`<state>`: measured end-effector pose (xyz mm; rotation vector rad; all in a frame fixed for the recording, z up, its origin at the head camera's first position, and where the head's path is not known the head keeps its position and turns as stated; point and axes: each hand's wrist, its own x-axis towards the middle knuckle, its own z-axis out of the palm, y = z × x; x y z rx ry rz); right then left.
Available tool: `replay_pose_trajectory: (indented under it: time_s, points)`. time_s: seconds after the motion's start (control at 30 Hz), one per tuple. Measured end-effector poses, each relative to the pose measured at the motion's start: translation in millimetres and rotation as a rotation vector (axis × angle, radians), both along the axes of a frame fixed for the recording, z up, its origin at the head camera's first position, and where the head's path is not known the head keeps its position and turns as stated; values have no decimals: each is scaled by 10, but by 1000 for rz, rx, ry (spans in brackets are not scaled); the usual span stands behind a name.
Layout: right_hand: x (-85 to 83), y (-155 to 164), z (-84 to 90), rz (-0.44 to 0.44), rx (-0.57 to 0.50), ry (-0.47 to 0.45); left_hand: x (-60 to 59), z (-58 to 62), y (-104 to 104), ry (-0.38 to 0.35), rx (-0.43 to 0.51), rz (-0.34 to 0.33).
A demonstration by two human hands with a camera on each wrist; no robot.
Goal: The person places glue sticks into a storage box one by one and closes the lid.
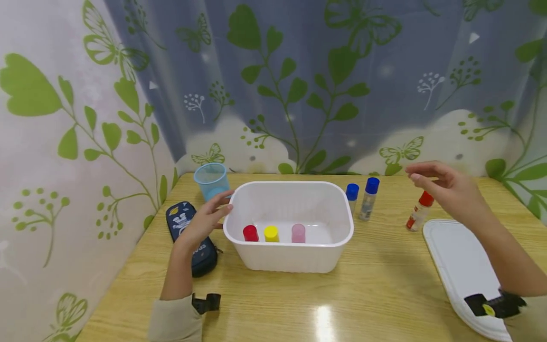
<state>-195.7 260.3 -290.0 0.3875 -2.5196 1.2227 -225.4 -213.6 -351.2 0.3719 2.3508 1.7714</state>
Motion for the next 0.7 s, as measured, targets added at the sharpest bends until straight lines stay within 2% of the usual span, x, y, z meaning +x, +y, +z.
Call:
replay_pose_trajectory:
  time_s: [0.17,0.33,0.5,0.6,0.7]
  points:
    - [-63,319,-134,-103,39,14,17,-2,-31,-4,-3,3]
    - [-141,489,-332,-183,118,6,32,3,-45,3,5,-1]
    - [-184,564,-517,-163,192,-42,27,-1,-28,8,10,-10]
    - [-203,565,-602,-139,193,-57,20,-3,-19,6,3,-8]
    - [-212,549,-659,-150,183,-55,17,0,-12,6,0,-8]
